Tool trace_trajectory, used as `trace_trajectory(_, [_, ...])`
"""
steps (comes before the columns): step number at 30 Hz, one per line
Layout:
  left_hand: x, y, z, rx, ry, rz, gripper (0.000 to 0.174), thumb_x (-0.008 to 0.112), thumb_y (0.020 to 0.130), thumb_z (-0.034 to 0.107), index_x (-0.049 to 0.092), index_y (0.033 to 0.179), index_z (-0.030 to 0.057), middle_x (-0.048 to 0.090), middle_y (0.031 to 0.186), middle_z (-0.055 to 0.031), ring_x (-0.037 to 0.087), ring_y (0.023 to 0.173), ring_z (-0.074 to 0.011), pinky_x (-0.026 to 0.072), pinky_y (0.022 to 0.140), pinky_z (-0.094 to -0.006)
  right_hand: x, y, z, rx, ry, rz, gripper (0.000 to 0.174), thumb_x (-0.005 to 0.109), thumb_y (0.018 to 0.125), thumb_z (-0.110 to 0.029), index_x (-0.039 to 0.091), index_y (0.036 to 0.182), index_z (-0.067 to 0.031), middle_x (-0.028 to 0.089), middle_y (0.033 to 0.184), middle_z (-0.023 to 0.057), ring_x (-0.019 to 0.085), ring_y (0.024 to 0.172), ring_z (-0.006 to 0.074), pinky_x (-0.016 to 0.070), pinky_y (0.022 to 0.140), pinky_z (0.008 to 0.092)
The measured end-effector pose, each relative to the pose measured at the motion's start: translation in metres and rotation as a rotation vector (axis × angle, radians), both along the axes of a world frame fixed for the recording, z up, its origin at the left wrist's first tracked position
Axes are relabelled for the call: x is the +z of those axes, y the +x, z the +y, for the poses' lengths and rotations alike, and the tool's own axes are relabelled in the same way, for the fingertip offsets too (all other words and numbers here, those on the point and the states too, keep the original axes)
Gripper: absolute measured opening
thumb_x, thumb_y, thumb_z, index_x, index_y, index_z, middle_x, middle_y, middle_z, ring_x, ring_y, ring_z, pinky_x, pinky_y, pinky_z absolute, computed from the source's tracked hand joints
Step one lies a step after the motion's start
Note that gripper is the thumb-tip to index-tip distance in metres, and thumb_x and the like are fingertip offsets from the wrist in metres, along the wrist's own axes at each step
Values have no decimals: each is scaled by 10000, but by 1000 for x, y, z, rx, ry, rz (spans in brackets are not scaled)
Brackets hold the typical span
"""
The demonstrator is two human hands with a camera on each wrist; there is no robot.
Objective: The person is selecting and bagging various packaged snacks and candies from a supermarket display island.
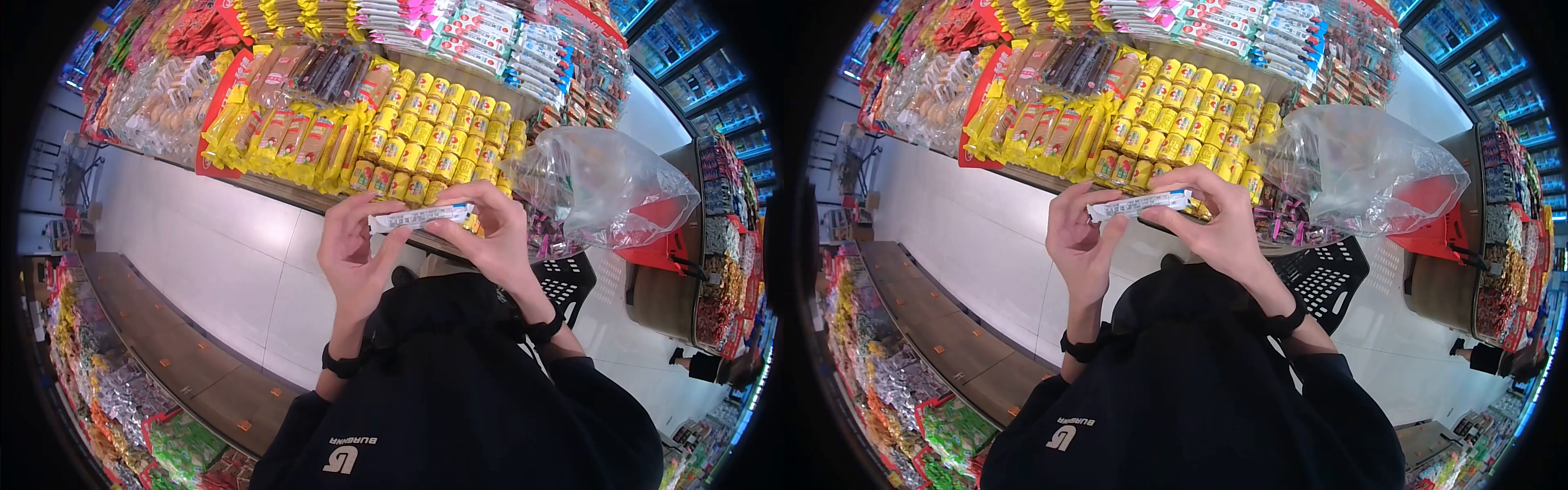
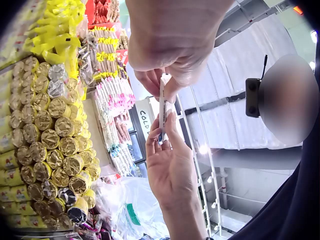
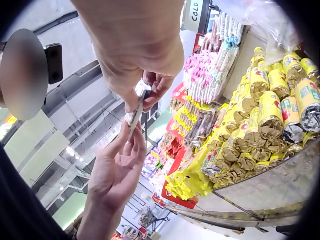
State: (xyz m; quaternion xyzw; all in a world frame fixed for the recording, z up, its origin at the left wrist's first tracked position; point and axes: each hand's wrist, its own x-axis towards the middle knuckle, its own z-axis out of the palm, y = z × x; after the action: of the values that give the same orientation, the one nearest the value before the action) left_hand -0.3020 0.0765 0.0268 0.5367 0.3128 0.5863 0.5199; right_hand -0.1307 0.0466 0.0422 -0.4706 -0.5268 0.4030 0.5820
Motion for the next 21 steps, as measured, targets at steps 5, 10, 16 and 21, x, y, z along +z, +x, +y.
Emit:
trace_trajectory(5, [-2, -2, -2, 43, -7, 49, 437, 735, 780, -79, 505, 1150, -38, 675, 990, -147, 634, 925, -145, 480, 847, -249, -1, -2, -2, -22, 41, -42, 283, 779, 754, 5, 639, 1000, 13, 677, 956, 65, 638, 936, 108, 500, 848, 259])
trace_trajectory(10, [-1, -1, -7, 134, 36, 102, 483, 733, 785, -56, 466, 1187, -38, 673, 955, -148, 653, 928, -192, 496, 857, -278, -7, -14, -6, -114, 93, -48, 255, 793, 744, -5, 573, 873, -18, 685, 932, 90, 656, 894, 110, 507, 814, 255])
trace_trajectory(16, [3, -3, -4, 84, 17, 65, 482, 761, 776, -30, 490, 1174, -43, 664, 932, -101, 634, 881, -138, 475, 793, -225, 0, -10, -3, -10, 88, 72, 332, 772, 756, 33, 459, 828, -54, 700, 914, 136, 667, 881, 133, 509, 790, 260])
trace_trajectory(21, [1, -7, -3, -38, -53, 5, 482, 755, 782, -18, 481, 1178, -41, 664, 933, -99, 623, 883, -131, 460, 805, -229, 5, 0, -2, 96, 51, 118, 338, 755, 760, 59, 446, 831, -59, 700, 912, 140, 663, 894, 139, 502, 795, 256])
